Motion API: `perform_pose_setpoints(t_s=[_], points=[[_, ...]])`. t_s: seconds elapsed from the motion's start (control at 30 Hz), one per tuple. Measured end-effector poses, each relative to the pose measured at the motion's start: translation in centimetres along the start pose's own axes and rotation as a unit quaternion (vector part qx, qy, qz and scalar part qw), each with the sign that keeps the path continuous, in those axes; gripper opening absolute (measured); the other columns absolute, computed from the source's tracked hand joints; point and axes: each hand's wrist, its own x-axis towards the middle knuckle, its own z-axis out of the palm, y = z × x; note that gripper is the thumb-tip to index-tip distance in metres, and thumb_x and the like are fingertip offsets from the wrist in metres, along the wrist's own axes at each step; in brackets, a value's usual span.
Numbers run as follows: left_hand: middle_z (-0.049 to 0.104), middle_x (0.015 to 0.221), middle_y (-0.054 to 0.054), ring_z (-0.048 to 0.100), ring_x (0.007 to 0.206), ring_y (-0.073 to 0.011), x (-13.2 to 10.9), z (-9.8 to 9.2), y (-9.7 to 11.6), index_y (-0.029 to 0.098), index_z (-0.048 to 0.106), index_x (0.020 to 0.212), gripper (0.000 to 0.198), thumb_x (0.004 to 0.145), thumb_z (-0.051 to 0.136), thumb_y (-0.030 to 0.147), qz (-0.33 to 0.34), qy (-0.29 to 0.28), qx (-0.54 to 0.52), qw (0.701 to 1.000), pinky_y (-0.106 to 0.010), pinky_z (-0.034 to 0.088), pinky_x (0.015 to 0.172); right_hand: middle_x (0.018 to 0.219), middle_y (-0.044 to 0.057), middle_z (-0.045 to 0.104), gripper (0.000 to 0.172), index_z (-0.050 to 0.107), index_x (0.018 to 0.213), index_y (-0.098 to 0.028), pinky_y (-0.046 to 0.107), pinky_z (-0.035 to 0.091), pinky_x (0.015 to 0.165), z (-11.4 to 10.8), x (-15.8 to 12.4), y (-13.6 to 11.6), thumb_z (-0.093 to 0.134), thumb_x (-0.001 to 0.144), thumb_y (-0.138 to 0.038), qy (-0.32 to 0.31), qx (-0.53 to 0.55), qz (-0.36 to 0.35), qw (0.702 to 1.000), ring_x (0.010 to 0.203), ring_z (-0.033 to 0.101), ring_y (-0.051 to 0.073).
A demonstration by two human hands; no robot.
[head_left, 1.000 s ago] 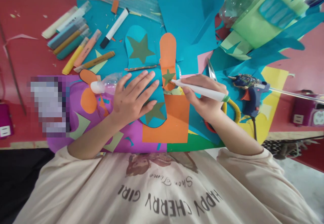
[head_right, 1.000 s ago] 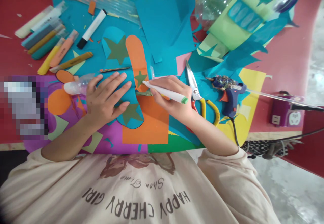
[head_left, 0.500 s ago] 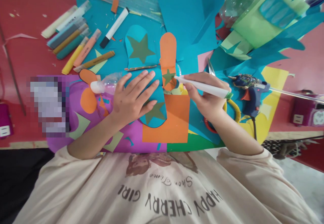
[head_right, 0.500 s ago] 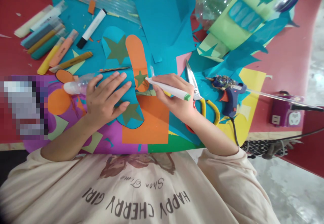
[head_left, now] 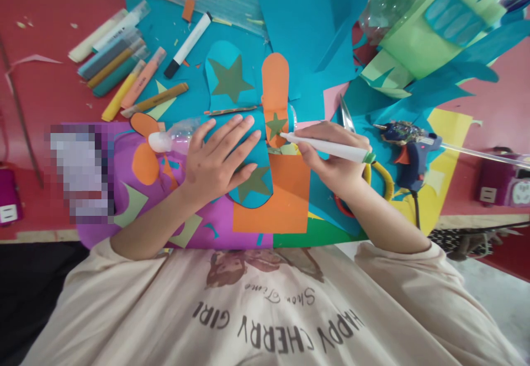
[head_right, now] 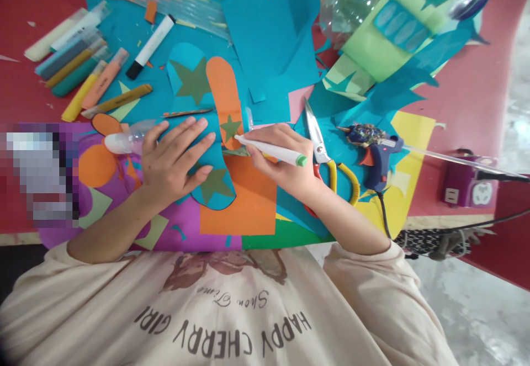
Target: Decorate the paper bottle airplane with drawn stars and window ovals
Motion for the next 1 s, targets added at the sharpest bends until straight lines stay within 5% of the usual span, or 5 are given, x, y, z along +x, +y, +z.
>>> perform_pose_setpoints(t_s=[0.23, 0.47, 0.7, 0.9, 1.0], points=[[0.059, 0.143, -0.005, 0.058, 0.131, -0.0195, 0.32, 0.09, 0.05, 0.026, 0.044, 0.145, 0.045, 0.107, 0.031, 0.045, 0.021, 0.064, 0.009, 0.998, -0.039, 0.038, 0.111, 0.086, 0.002, 0.08, 0.01, 0.074, 0.091, -0.026, 0.032, 0.063, 0.07, -0.04, -0.01, 0.01, 0.064, 0.089, -0.024, 0.001, 0.008, 0.007, 1.0, 0.077, 0.076, 0.019], [0.052, 0.149, -0.002, 0.054, 0.136, -0.0221, 0.11, 0.17, -0.03, 0.03, 0.044, 0.146, 0.048, 0.106, 0.028, 0.05, -0.015, 0.012, -0.04, 0.999, -0.044, 0.035, 0.115, 0.086, 0.002, 0.08, 0.011, 0.074, 0.09, -0.027, 0.035, 0.064, 0.073, -0.27, -0.17, 0.21, 0.063, 0.09, -0.029, -0.017, -0.008, 0.033, 0.999, 0.08, 0.076, 0.02], [0.058, 0.144, -0.006, 0.056, 0.133, -0.0194, 0.23, 0.07, 0.04, 0.025, 0.043, 0.145, 0.046, 0.107, 0.028, 0.046, 0.016, 0.049, 0.008, 0.999, -0.039, 0.035, 0.113, 0.085, 0.001, 0.08, 0.011, 0.073, 0.089, -0.026, 0.031, 0.063, 0.068, -0.12, -0.05, 0.19, 0.062, 0.089, -0.024, -0.007, -0.005, 0.011, 1.0, 0.077, 0.076, 0.018], [0.051, 0.151, -0.005, 0.05, 0.139, -0.0241, -0.1, 0.23, -0.12, 0.029, 0.043, 0.148, 0.051, 0.106, 0.024, 0.052, -0.019, -0.031, -0.014, 0.999, -0.044, 0.033, 0.117, 0.085, 0.001, 0.08, 0.012, 0.073, 0.09, -0.027, 0.032, 0.063, 0.067, -0.14, -0.01, 0.15, 0.062, 0.088, -0.022, -0.003, 0.006, 0.01, 1.0, 0.076, 0.076, 0.019], [0.052, 0.15, -0.006, 0.051, 0.138, -0.0235, -0.1, 0.2, -0.14, 0.028, 0.043, 0.148, 0.05, 0.106, 0.025, 0.049, -0.008, -0.009, -0.014, 1.0, -0.043, 0.032, 0.117, 0.083, 0.001, 0.079, 0.01, 0.072, 0.089, -0.027, 0.032, 0.062, 0.066, -0.18, -0.06, 0.21, 0.062, 0.089, -0.026, -0.007, 0.009, 0.017, 1.0, 0.076, 0.075, 0.019]])
